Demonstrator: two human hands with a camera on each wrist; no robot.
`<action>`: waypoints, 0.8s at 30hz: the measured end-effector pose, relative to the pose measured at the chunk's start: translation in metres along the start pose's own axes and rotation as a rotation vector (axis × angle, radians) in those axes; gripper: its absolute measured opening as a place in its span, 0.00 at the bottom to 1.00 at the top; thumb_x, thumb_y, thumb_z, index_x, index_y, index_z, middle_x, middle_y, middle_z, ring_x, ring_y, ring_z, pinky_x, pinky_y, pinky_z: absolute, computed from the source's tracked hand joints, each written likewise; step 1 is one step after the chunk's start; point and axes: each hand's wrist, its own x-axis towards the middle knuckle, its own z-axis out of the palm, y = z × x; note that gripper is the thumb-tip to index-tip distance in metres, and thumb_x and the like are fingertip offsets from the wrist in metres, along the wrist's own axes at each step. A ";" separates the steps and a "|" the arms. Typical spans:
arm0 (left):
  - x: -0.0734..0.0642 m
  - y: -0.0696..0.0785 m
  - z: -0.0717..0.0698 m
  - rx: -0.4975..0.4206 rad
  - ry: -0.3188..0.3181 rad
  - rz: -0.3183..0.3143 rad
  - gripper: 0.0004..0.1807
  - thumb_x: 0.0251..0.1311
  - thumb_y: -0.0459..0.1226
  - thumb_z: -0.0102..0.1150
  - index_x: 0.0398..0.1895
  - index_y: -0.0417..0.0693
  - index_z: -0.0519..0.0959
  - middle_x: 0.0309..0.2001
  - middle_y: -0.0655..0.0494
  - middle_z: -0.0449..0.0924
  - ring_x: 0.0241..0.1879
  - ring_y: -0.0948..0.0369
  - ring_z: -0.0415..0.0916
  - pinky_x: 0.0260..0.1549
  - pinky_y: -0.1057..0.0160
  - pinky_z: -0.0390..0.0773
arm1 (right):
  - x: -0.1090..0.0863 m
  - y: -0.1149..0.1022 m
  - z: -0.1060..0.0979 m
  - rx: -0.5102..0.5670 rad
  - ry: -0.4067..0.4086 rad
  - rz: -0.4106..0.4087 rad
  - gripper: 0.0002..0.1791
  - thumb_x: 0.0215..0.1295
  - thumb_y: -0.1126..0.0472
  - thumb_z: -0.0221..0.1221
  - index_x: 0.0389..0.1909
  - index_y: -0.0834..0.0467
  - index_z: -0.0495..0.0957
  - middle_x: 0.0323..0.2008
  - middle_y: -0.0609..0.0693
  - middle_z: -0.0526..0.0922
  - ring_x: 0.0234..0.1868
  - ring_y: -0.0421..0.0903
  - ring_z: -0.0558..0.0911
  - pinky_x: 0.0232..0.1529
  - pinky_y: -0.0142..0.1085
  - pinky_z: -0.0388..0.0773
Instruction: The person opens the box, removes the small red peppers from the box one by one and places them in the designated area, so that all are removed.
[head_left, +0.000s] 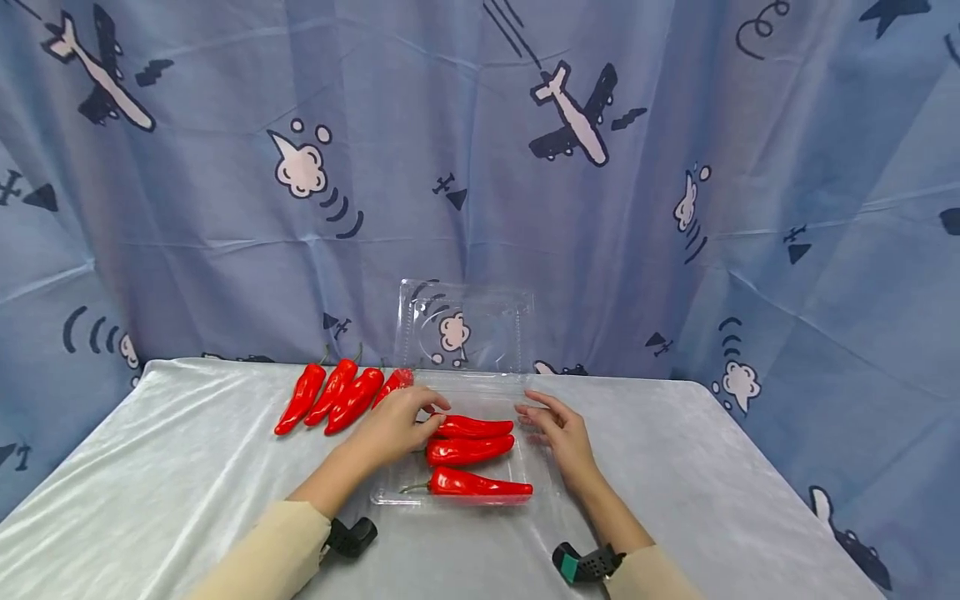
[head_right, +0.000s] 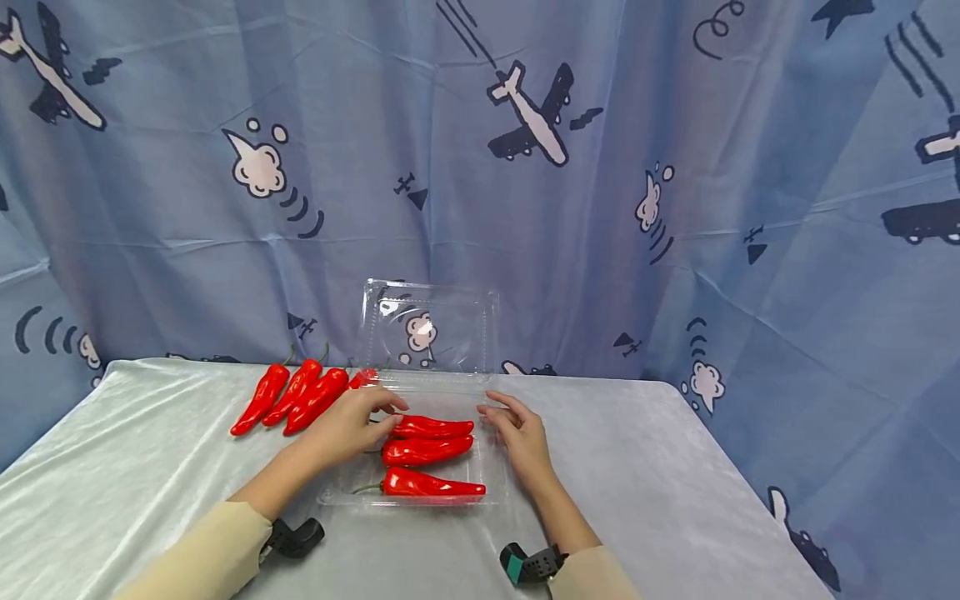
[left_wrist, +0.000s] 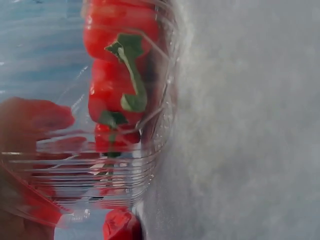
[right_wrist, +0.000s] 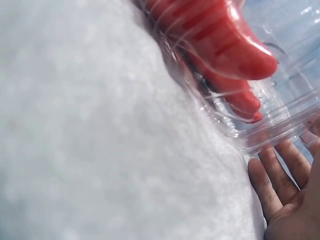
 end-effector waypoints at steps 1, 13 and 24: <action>0.000 -0.001 0.000 0.006 0.004 -0.005 0.10 0.61 0.34 0.65 0.45 0.45 0.86 0.45 0.54 0.88 0.45 0.56 0.85 0.48 0.55 0.84 | 0.001 0.000 0.001 0.002 -0.008 -0.003 0.22 0.75 0.60 0.56 0.66 0.62 0.74 0.55 0.63 0.85 0.52 0.51 0.88 0.48 0.40 0.87; -0.002 -0.001 0.000 0.070 -0.036 -0.035 0.11 0.58 0.37 0.68 0.44 0.51 0.87 0.43 0.56 0.87 0.38 0.61 0.82 0.40 0.61 0.83 | 0.001 -0.001 0.000 0.013 -0.018 -0.020 0.22 0.74 0.61 0.55 0.65 0.64 0.74 0.55 0.64 0.85 0.51 0.52 0.88 0.46 0.37 0.87; -0.001 0.001 0.003 0.100 -0.136 -0.012 0.12 0.58 0.41 0.69 0.46 0.54 0.87 0.39 0.61 0.89 0.40 0.60 0.84 0.44 0.56 0.83 | -0.001 0.000 -0.002 0.015 -0.013 0.011 0.22 0.74 0.61 0.55 0.66 0.62 0.74 0.56 0.64 0.84 0.51 0.53 0.88 0.46 0.36 0.87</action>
